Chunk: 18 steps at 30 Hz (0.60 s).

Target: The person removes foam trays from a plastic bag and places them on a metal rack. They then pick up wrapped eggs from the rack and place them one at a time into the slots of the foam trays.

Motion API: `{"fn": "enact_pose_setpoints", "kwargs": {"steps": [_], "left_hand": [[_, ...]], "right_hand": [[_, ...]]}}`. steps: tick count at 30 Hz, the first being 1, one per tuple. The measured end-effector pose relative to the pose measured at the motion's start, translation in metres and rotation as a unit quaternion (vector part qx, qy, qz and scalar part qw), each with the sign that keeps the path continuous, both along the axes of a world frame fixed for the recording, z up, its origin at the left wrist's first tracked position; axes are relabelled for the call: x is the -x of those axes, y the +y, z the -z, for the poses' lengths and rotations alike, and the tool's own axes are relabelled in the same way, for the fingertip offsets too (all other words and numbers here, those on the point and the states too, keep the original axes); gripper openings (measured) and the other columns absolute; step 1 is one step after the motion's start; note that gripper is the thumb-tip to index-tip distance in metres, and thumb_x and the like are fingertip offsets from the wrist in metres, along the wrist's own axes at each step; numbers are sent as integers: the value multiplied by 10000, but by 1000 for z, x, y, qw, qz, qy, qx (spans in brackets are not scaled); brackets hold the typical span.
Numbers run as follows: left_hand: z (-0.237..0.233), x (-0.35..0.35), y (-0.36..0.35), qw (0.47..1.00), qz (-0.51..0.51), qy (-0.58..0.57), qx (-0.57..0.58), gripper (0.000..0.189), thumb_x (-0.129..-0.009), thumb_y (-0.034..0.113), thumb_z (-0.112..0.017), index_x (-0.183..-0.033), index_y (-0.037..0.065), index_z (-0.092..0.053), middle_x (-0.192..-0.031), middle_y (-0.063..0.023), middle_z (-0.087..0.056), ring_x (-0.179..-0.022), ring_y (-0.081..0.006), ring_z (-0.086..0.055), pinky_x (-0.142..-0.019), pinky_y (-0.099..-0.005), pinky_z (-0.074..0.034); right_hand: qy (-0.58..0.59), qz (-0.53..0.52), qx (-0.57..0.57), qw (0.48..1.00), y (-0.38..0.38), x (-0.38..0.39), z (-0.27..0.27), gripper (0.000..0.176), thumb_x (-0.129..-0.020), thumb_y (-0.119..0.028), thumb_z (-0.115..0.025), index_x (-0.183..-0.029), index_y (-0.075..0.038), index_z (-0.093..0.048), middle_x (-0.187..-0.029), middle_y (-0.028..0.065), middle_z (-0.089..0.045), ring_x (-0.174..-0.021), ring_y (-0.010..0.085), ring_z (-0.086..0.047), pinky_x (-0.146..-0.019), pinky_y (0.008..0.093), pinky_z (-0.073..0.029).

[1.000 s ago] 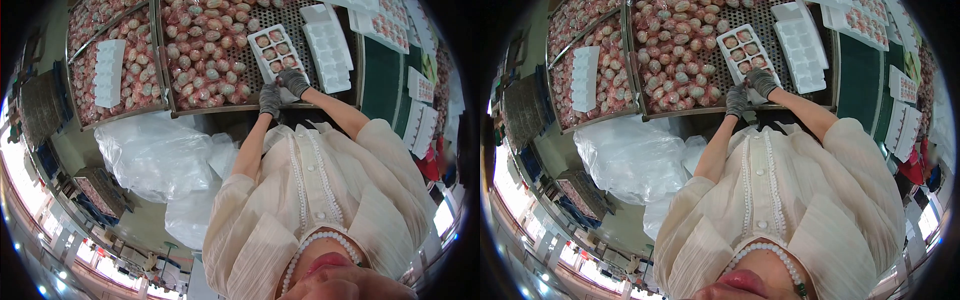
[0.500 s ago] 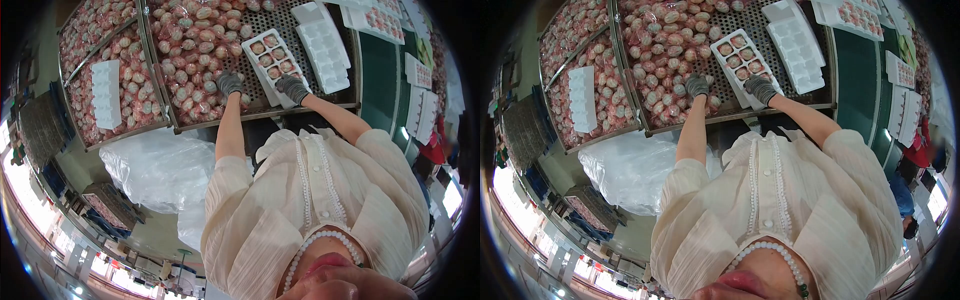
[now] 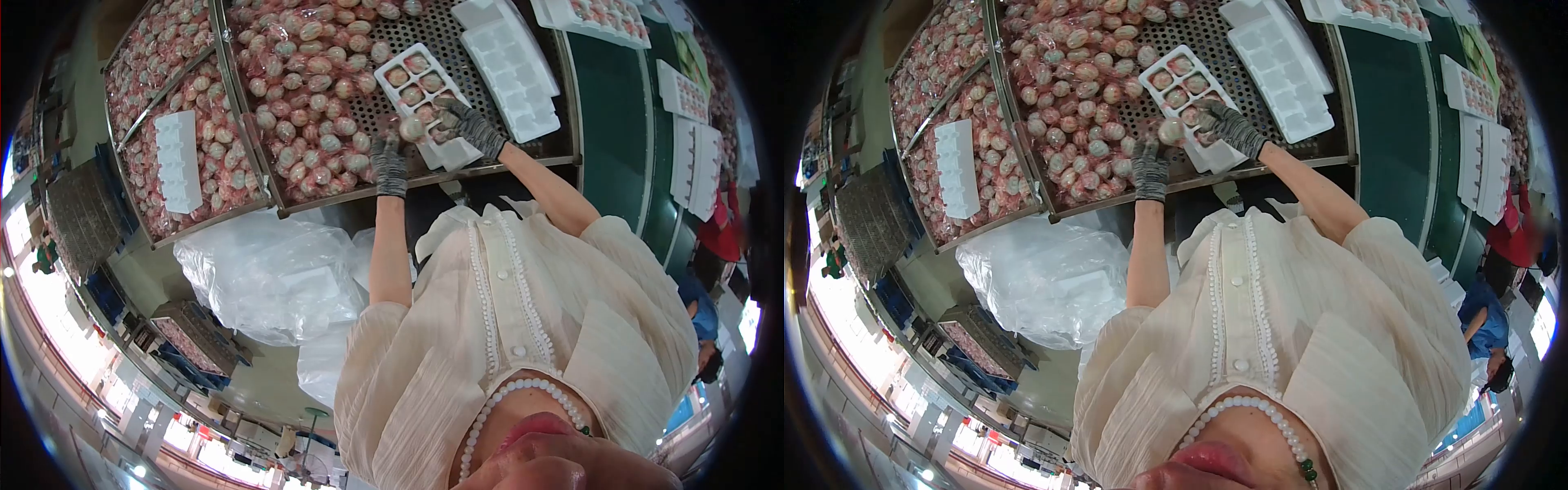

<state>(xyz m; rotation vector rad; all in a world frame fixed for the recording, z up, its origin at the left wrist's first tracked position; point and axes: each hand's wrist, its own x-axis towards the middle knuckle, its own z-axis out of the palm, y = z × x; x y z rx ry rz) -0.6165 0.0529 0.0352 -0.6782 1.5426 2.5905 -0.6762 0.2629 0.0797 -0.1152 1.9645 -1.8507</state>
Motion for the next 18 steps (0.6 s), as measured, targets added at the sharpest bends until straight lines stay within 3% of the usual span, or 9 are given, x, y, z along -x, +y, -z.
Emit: {"fn": "enact_pose_setpoints", "kwargs": {"steps": [2, 3, 6, 10, 11, 14, 15, 16, 18], "left_hand": [[-59, 9, 36, 994, 26, -104, -26, 189, -778, 109, -565, -947, 47, -505, -837, -46, -556, -683, -147, -547, -568, -282, -486], [-66, 13, 53, 991, 45, -128, 6, 134, -776, 102, -559, -888, 37, -523, -773, -36, -556, -596, -115, -532, -478, -245, -455], [-63, 13, 88, 973, 128, -127, 146, 90, -781, 103, -554, -846, 46, -529, -748, -42, -547, -600, -103, -529, -453, -236, -437], [-39, 3, 128, 853, 109, 63, 506, 173, -759, 119, -552, -894, 11, -544, -754, -140, -575, -678, -268, -561, -592, -340, -444], [-51, 5, 133, 861, 132, 26, 491, 186, -726, 90, -544, -892, 6, -552, -797, -177, -562, -747, -340, -530, -685, -379, -420], [-45, -3, 133, 810, 153, 83, 560, 177, -696, 69, -540, -861, 12, -568, -819, -177, -553, -767, -334, -518, -702, -387, -415], [-44, -5, 132, 815, 184, 58, 547, 182, -676, 54, -529, -847, 18, -581, -818, -171, -547, -785, -331, -513, -716, -395, -408], [-43, -8, 134, 815, 183, 58, 547, 182, -676, 54, -529, -847, 18, -581, -818, -171, -547, -785, -331, -513, -716, -395, -408], [-55, -12, 138, 784, 219, 44, 579, 195, -680, 64, -532, -862, 26, -591, -809, -169, -542, -784, -332, -516, -710, -399, -411]], "right_hand": [[-115, -89, -40, 988, 2, -1, -64, 423, -776, -227, -560, -1150, -65, -447, -1021, 120, -538, -904, 217, -530, -806, 304, -423], [81, -87, -168, 979, 7, -11, -57, 448, -733, -220, -614, -1132, -79, -464, -995, 106, -546, -852, 196, -540, -779, 292, -440], [38, -46, -164, 985, 35, -33, -54, 464, -690, -200, -655, -1106, -86, -482, -971, 102, -548, -825, 197, -547, -754, 288, -449], [17, 43, -240, 970, 58, -56, -30, 422, -667, -191, -670, -1036, -60, -513, -945, 120, -545, -827, 213, -550, -751, 302, -448], [16, 55, -230, 971, 59, -56, -30, 394, -673, -206, -663, -1005, -47, -521, -941, 137, -546, -826, 237, -547, -751, 310, -446], [67, 31, -293, 953, 65, -51, -29, 390, -667, -220, -658, -989, -43, -530, -920, 147, -545, -794, 273, -543, -735, 331, -447], [213, 11, -348, 913, 65, -49, -28, 376, -632, -218, -668, -945, -52, -542, -889, 151, -537, -775, 300, -526, -707, 366, -445], [214, 11, -348, 913, 63, -47, -28, 376, -632, -218, -668, -945, -52, -542, -889, 151, -537, -775, 300, -526, -707, 366, -445], [264, -105, -395, 874, 54, -43, -38, 322, -626, -195, -648, -901, -64, -545, -869, 154, -524, -791, 312, -513, -705, 393, -435]]}}
